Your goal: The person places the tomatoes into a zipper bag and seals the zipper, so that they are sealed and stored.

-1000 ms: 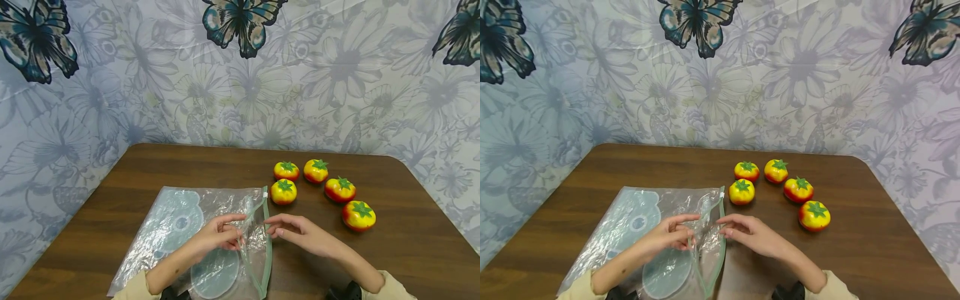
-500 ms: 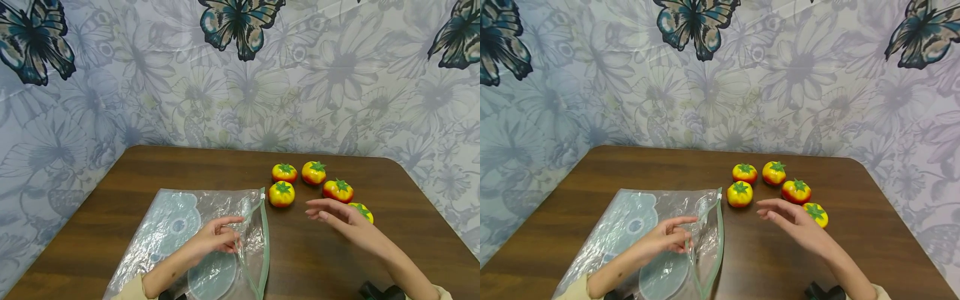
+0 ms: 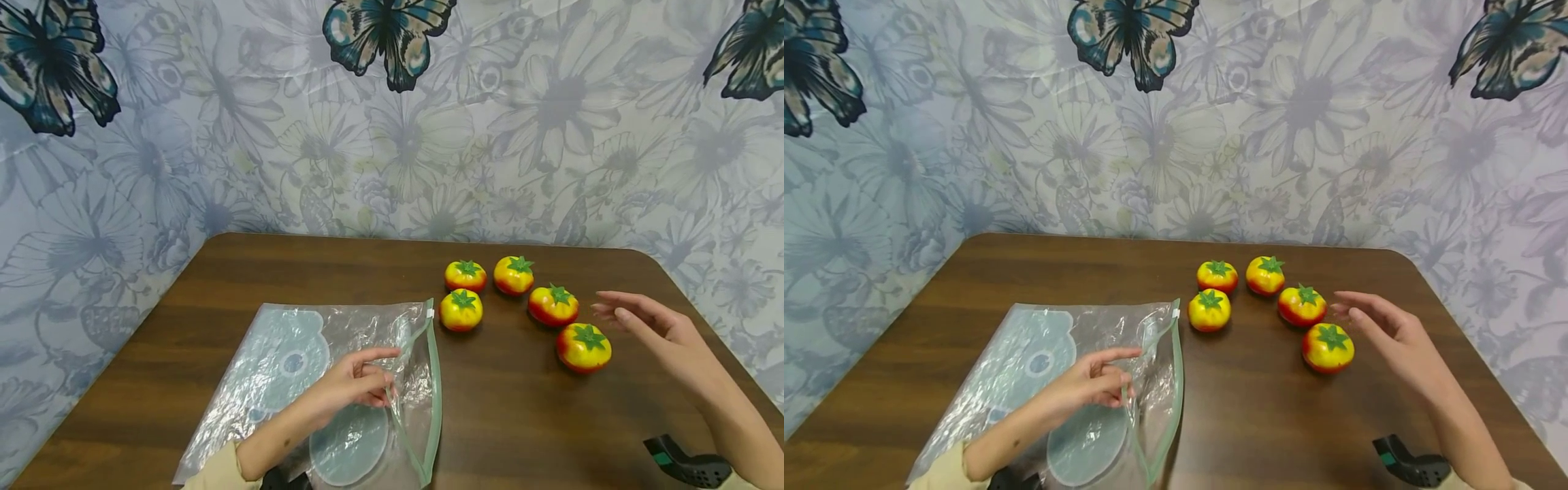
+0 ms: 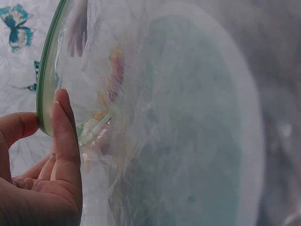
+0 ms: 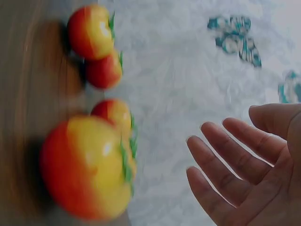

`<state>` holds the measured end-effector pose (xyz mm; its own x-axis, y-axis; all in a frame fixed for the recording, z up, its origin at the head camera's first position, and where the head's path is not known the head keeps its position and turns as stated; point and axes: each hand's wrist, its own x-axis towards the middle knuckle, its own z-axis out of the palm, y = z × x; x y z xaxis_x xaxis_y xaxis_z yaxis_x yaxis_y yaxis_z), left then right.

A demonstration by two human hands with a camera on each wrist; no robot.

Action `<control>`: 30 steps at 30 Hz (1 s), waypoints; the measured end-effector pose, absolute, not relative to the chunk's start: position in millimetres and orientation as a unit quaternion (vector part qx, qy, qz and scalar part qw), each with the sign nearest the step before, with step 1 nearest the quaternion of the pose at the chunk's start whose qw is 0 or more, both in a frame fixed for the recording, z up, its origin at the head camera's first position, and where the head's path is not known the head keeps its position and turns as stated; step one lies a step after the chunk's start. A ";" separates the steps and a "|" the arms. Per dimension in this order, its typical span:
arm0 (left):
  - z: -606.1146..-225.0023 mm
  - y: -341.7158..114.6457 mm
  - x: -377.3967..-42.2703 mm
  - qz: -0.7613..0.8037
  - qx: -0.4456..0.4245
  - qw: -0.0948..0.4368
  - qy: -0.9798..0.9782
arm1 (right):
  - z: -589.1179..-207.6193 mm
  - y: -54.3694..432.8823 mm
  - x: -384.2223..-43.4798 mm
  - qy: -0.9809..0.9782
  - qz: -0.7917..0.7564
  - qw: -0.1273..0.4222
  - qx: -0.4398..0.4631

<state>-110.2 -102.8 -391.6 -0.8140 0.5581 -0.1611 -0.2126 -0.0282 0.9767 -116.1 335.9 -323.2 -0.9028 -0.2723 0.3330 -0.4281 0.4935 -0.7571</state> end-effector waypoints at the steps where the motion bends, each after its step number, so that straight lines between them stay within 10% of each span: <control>1: -391.4 -102.8 -110.5 0.704 0.136 0.272 0.642 | -325.0 340.1 -117.7 -0.862 0.459 0.091 0.196; 30: -390.8 -102.9 -110.3 0.703 0.138 0.274 0.642 | -373.1 381.8 -142.6 -0.864 0.491 -0.047 0.101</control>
